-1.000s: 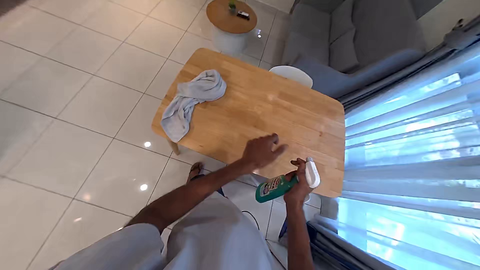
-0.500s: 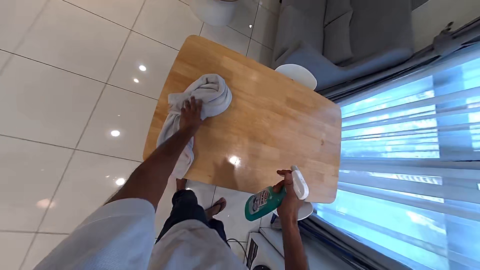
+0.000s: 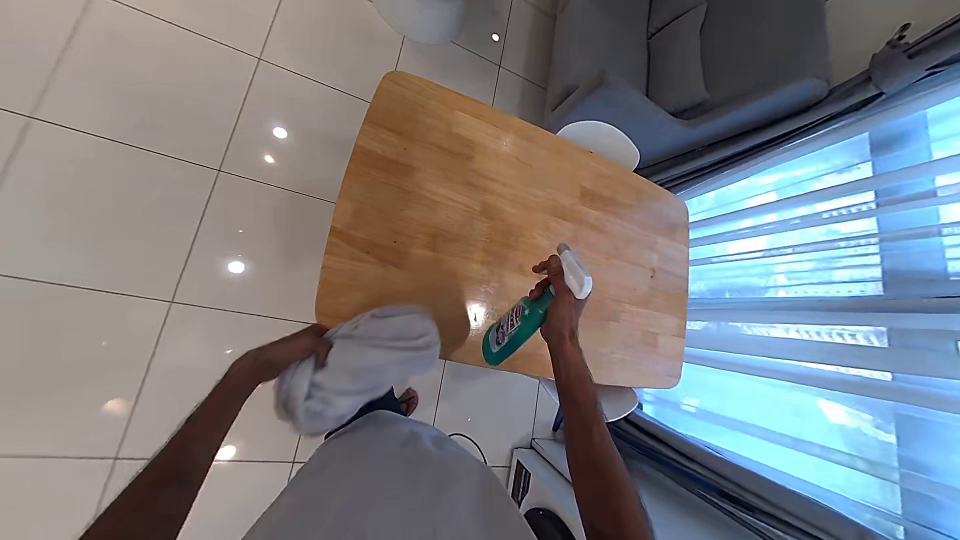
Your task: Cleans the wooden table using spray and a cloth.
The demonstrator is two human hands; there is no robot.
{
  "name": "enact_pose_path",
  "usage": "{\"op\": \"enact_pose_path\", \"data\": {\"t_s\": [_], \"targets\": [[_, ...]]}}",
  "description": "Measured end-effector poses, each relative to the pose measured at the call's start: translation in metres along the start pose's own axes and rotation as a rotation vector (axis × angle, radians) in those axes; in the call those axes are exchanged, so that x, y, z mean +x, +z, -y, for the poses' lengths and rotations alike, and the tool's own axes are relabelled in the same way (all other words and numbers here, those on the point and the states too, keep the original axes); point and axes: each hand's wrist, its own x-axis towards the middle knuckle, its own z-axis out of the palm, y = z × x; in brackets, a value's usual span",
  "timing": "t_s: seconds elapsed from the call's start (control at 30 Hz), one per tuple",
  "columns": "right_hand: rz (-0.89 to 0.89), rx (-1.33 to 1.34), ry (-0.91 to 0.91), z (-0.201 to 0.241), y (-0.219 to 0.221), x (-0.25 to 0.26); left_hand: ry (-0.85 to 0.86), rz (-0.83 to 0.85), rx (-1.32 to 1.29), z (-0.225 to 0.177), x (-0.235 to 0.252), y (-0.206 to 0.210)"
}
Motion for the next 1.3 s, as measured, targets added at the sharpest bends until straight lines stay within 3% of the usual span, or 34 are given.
{"op": "enact_pose_path", "data": {"t_s": [0.1, 0.2, 0.37, 0.53, 0.67, 0.83, 1.0, 1.13, 1.3], "targets": [[-0.013, -0.049, 0.045, -0.009, 0.012, -0.026, -0.236, 0.025, -0.102, 0.071, -0.06, 0.013], [0.095, -0.045, 0.031, -0.022, 0.014, -0.057, -0.38, -0.086, -0.273, 0.122, -0.095, 0.031], [0.188, -0.052, 0.023, -0.054, -0.005, -0.131, -0.408, -0.268, -0.287, 0.184, -0.115, 0.071], [0.228, 0.008, 0.049, -0.081, -0.047, -0.192, -0.453, -0.187, -0.109, 0.215, -0.108, 0.118], [0.135, 0.006, 0.069, -0.101, -0.093, -0.235, -0.482, -0.176, -0.106, 0.221, -0.1, 0.151], [-0.026, -0.048, 0.054, -0.111, -0.159, -0.253, -0.48, -0.176, -0.028, 0.223, -0.093, 0.162], [-0.376, -0.013, 0.13, -0.112, -0.23, -0.253, -0.439, -0.145, 0.064, 0.208, -0.088, 0.175], [-0.527, 0.07, -0.021, -0.1, -0.283, -0.239, -0.409, -0.186, 0.073, 0.195, -0.085, 0.182], [-0.701, 0.071, -0.07, -0.06, -0.314, -0.205, -0.409, -0.203, 0.023, 0.198, -0.079, 0.177]]}}
